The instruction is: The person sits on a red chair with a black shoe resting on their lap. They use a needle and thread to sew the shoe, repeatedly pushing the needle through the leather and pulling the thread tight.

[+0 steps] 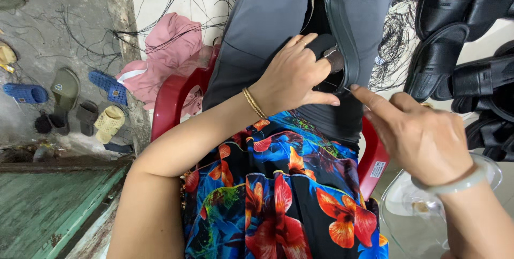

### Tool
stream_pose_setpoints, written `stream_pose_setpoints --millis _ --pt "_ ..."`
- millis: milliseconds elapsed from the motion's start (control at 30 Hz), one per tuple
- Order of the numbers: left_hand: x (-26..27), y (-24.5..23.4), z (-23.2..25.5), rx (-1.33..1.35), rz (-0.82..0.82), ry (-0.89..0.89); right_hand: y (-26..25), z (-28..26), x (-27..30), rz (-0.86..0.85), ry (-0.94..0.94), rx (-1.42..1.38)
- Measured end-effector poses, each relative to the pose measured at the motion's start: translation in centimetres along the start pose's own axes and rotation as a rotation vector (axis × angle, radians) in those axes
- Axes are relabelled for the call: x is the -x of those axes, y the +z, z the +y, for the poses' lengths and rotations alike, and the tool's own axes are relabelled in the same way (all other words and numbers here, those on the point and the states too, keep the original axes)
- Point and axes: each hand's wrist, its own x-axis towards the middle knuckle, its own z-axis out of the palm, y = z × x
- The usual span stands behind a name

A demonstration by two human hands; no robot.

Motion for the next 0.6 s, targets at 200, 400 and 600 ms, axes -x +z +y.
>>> stream_pose_setpoints --millis 200,400,600 --pt "-0.2 0.6 -0.7 0.099 -0.058 -0.025 4.3 0.7 -1.5 0.159 -0.202 -0.692" --pt "-0.1 1.1 -1.2 0.081 -0.031 -0.002 6.9 -0.3 -2.2 0.271 -0.223 -0.745" --pt "0.9 -1.4 -0.4 0.103 0.003 0.026 6.2 -0.6 -1.6 0.339 -0.235 -0.802"
